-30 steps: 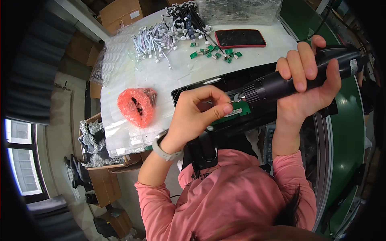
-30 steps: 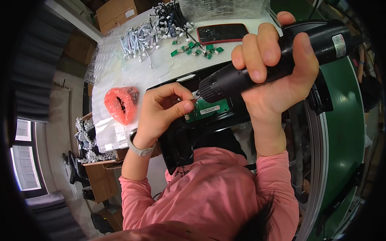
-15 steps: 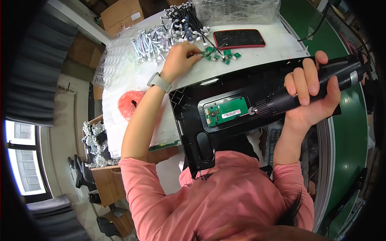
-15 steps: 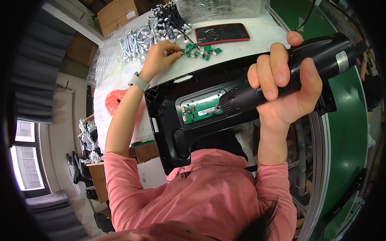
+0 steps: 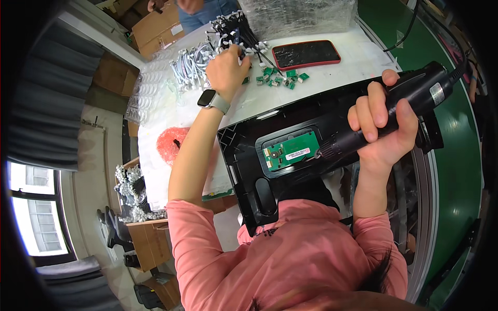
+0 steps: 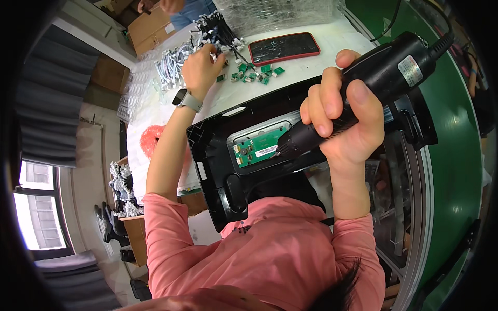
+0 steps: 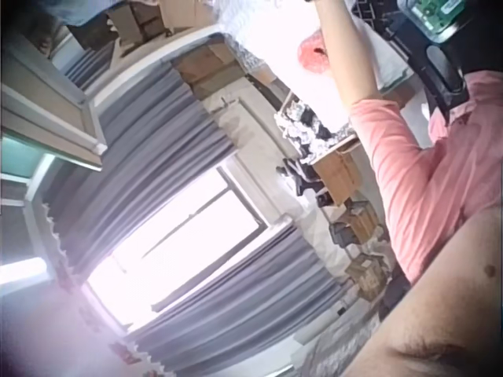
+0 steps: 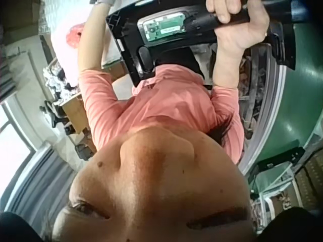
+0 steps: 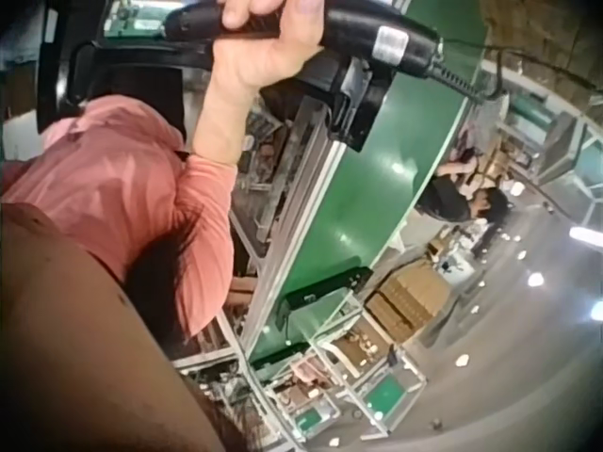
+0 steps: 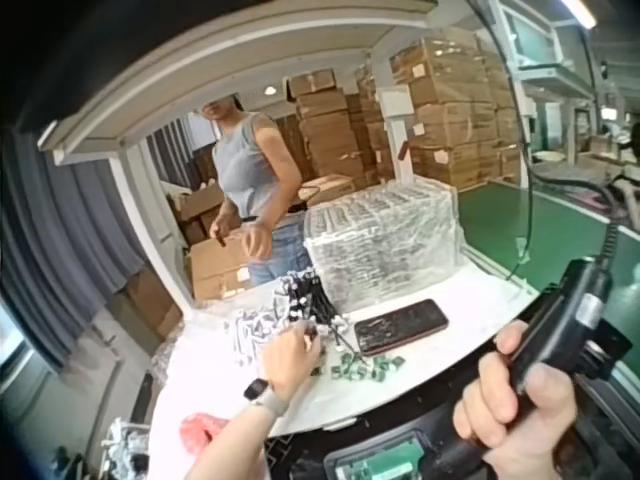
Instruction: The person is assembling circuit boards into plastic enclosures using an electric screwdriver and connecting internal cables.
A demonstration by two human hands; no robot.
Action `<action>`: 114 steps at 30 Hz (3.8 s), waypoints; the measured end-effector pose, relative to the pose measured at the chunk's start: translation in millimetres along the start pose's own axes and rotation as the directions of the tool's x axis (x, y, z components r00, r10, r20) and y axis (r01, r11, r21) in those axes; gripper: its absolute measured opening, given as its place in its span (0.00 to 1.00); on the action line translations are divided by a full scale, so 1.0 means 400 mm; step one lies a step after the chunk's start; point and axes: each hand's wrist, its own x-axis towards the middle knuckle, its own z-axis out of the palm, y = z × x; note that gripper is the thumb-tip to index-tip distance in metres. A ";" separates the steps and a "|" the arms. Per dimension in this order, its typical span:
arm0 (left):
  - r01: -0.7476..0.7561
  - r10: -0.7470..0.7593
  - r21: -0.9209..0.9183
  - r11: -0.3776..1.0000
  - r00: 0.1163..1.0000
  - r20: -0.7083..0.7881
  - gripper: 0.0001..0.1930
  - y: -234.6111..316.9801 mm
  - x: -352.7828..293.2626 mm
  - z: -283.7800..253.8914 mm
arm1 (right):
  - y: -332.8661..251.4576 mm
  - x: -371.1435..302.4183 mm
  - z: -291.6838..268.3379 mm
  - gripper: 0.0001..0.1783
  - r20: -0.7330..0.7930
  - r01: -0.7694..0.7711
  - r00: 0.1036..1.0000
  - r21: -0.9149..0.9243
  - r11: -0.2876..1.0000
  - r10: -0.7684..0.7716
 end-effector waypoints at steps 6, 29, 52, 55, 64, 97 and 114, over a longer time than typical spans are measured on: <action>-0.082 0.033 -0.226 0.971 0.977 -0.212 0.13 -0.062 0.046 -0.009 | -0.005 -0.013 -0.004 0.20 -0.060 -0.014 0.998 -0.028 1.000 0.013; -0.168 0.271 -0.484 0.859 0.951 0.151 0.11 -0.082 -0.019 -0.036 | 0.010 -0.030 -0.006 0.21 -0.094 -0.058 0.994 -0.068 0.996 0.052; -0.222 0.323 -0.424 0.878 0.929 0.180 0.12 -0.015 -0.031 -0.009 | 0.008 -0.049 -0.033 0.21 -0.048 -0.068 0.997 -0.014 0.998 0.067; -0.262 0.398 -0.472 0.842 0.892 0.215 0.11 -0.007 -0.065 -0.023 | 0.002 -0.050 -0.039 0.22 -0.036 -0.093 0.995 0.004 0.996 0.093; -0.196 0.270 -0.507 0.840 0.960 0.078 0.12 -0.028 -0.101 -0.009 | -0.035 -0.047 0.000 0.22 0.018 -0.086 0.996 0.041 0.995 0.086; 0.132 0.171 -0.877 0.462 0.957 0.234 0.07 0.005 -0.140 -0.216 | 0.007 -0.041 0.007 0.24 -0.049 -0.141 0.989 -0.025 0.990 0.139; -0.476 0.816 -0.726 0.496 0.541 0.203 0.06 0.084 -0.112 -0.207 | -0.018 0.084 0.031 0.29 0.412 -0.296 0.852 -0.128 0.947 0.322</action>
